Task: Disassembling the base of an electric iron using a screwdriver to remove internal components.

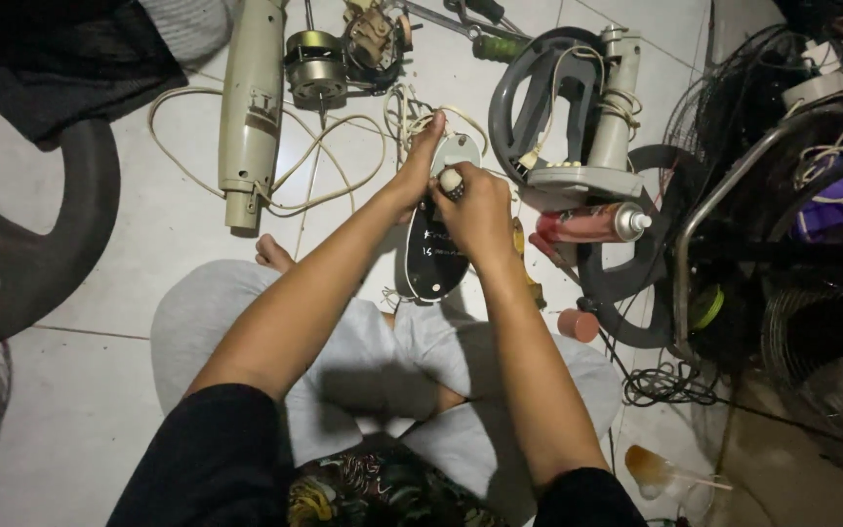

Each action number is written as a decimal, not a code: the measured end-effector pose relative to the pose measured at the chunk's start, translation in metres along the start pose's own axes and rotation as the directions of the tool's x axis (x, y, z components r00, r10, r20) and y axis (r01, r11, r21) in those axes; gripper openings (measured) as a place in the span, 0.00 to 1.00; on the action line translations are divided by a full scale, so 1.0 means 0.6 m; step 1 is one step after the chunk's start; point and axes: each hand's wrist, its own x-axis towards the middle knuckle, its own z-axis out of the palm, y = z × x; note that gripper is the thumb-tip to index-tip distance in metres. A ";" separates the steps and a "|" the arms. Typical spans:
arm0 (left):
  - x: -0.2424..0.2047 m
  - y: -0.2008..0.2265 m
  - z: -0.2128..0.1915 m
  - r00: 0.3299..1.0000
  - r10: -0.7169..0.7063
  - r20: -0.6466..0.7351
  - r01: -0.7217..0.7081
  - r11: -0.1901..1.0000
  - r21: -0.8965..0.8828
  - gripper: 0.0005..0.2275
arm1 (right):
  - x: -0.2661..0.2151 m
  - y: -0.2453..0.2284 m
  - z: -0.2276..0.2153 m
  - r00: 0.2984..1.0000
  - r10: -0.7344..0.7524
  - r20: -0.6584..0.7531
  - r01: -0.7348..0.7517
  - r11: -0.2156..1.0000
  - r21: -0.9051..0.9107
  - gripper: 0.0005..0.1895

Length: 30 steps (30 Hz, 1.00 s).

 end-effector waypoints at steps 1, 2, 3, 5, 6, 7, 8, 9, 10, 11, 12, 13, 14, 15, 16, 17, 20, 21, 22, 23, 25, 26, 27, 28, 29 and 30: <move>-0.010 0.011 0.006 1.000 0.002 0.001 -0.002 1.000 -0.002 0.52 | 0.003 0.004 0.003 1.000 -0.002 -0.001 0.002 1.000 -0.002 0.12; -0.023 0.020 0.011 1.000 -0.008 0.007 0.008 1.000 0.001 0.51 | 0.003 0.008 0.007 1.000 0.004 -0.004 -0.004 1.000 -0.011 0.12; -0.037 0.029 0.016 1.000 -0.019 0.012 0.019 1.000 0.004 0.50 | 0.003 0.012 0.011 1.000 0.010 -0.008 -0.011 1.000 -0.019 0.12; -0.021 0.012 0.011 1.000 -0.010 0.013 0.010 1.000 0.005 0.51 | 0.003 0.020 0.017 1.000 0.020 -0.012 -0.020 1.000 -0.024 0.13; -0.012 0.005 0.008 1.000 -0.002 0.013 0.002 1.000 0.009 0.51 | 0.004 0.024 0.020 0.999 0.031 -0.017 -0.031 0.999 -0.026 0.14; 0.002 -0.007 0.002 1.000 0.002 0.011 -0.002 1.000 0.007 0.51 | 0.006 0.016 0.015 1.000 0.026 -0.017 -0.026 0.999 -0.027 0.14; 0.014 -0.021 -0.002 1.000 -0.004 0.013 0.004 1.000 -0.002 0.51 | 0.004 0.009 0.010 0.999 0.041 0.005 -0.040 0.999 -0.036 0.13; 0.026 -0.036 -0.006 1.000 -0.010 0.016 0.010 1.000 -0.012 0.51 | 0.003 0.003 0.005 0.998 0.056 0.027 -0.055 0.997 -0.046 0.12; 0.028 -0.036 -0.008 1.000 -0.007 0.017 0.007 1.000 -0.012 0.51 | 0.005 0.001 0.003 0.998 0.054 0.026 -0.053 0.997 -0.047 0.12; 0.029 -0.036 -0.009 1.000 -0.011 0.024 0.012 1.000 -0.006 0.51 | 0.008 0.000 0.001 0.998 0.042 0.052 -0.039 0.997 -0.062 0.13; 0.029 -0.039 -0.010 0.999 -0.019 0.032 0.019 1.000 0.001 0.51 | 0.007 0.000 -0.001 0.996 0.034 0.080 -0.028 0.997 -0.075 0.14; 0.030 -0.042 -0.011 0.999 -0.020 0.033 0.020 1.000 0.001 0.51 | 0.007 -0.004 -0.004 0.996 0.035 0.080 -0.029 0.997 -0.076 0.14; 0.033 -0.042 -0.012 0.999 -0.020 0.031 0.020 1.000 0.000 0.51 | 0.009 -0.008 -0.007 0.995 0.023 0.097 -0.014 0.996 -0.087 0.15; 0.035 -0.043 -0.013 0.999 -0.020 0.028 0.020 1.000 -0.002 0.52 | 0.011 -0.013 -0.010 0.993 0.011 0.114 0.000 0.995 -0.098 0.16; 0.037 -0.046 -0.014 0.999 -0.018 0.027 0.018 1.000 -0.003 0.52 | 0.012 -0.013 -0.011 0.993 0.009 0.114 0.003 0.995 -0.098 0.16; 0.040 -0.048 -0.014 1.000 -0.014 0.024 0.014 1.000 -0.013 0.51 | 0.014 -0.014 -0.011 0.991 0.005 0.136 0.009 0.994 -0.106 0.16; 0.028 -0.037 -0.010 1.000 -0.010 0.023 0.010 1.000 -0.005 0.51 | 0.015 -0.015 -0.010 0.992 0.020 0.122 -0.011 0.997 -0.075 0.15; 0.020 -0.030 -0.008 1.000 -0.009 0.022 0.009 1.000 0.012 0.52 | 0.015 -0.017 -0.009 0.995 0.038 0.088 -0.035 0.999 -0.035 0.13; 0.012 -0.021 -0.003 1.000 -0.007 0.022 0.007 1.000 0.012 0.52 | 0.013 -0.009 -0.006 0.996 0.035 0.087 -0.033 0.999 -0.035 0.13; 0.004 -0.013 0.001 1.000 -0.004 0.021 0.004 1.000 0.008 0.52 | 0.011 -0.001 -0.004 0.994 0.075 0.077 -0.072 0.997 -0.043 0.14; 0.005 -0.016 -0.002 1.000 0.000 0.011 0.000 1.000 0.000 0.51 | 0.009 0.007 0.007 0.991 0.107 0.074 -0.104 0.993 -0.049 0.14; 0.017 -0.027 -0.005 1.000 -0.001 0.016 0.001 1.000 -0.003 0.52 | 0.009 0.010 0.011 0.991 0.125 0.058 -0.122 0.991 -0.051 0.14; 0.028 -0.038 -0.007 1.000 -0.002 0.021 0.003 1.000 -0.005 0.52 | 0.010 0.013 0.015 0.989 0.142 0.041 -0.139 0.989 -0.053 0.14; 0.030 -0.040 -0.007 1.000 -0.001 0.023 0.001 1.000 -0.004 0.52 | 0.012 0.016 0.019 0.989 0.142 0.039 -0.140 0.989 -0.053 0.14; 0.032 -0.042 -0.006 1.000 0.000 0.022 0.000 1.000 -0.006 0.51 | 0.014 0.019 0.023 0.991 0.130 0.043 -0.126 0.989 -0.075 0.14; 0.032 -0.046 -0.007 1.000 -0.001 0.018 0.001 1.000 -0.010 0.51 | 0.015 0.021 0.028 0.992 0.117 0.050 -0.112 0.989 -0.096 0.14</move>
